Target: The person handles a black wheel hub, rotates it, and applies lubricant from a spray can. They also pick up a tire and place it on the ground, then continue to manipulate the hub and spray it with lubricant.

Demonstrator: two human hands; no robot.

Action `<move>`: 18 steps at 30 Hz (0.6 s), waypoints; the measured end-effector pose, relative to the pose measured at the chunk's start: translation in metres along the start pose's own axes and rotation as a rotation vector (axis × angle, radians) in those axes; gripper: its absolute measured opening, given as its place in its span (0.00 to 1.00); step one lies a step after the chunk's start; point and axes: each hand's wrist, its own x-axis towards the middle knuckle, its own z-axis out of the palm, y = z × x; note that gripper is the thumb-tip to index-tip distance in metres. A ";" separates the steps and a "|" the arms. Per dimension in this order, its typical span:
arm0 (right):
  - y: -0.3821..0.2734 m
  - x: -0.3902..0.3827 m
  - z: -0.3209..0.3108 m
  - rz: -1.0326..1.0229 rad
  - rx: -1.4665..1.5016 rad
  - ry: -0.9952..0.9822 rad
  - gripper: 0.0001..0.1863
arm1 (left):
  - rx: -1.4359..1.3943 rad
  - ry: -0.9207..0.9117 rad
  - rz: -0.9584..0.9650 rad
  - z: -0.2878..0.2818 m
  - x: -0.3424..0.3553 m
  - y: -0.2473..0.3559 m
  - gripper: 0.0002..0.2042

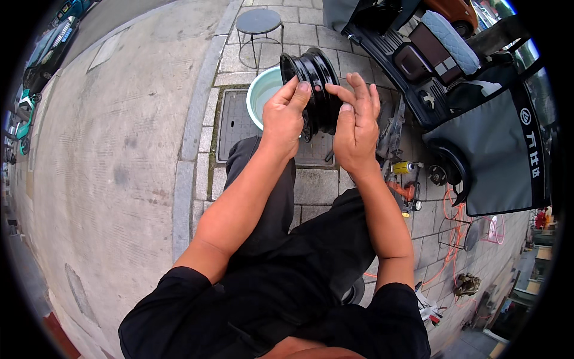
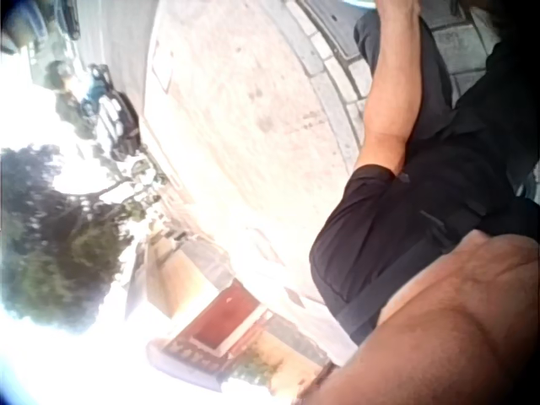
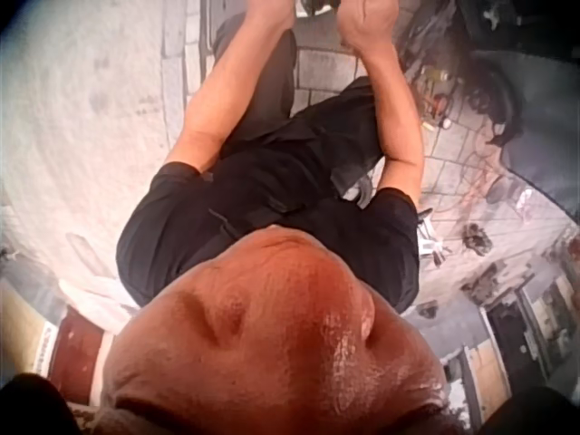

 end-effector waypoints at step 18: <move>-0.001 0.008 -0.003 -0.193 -0.279 -0.171 0.30 | -0.033 0.010 -0.027 0.003 -0.001 0.001 0.18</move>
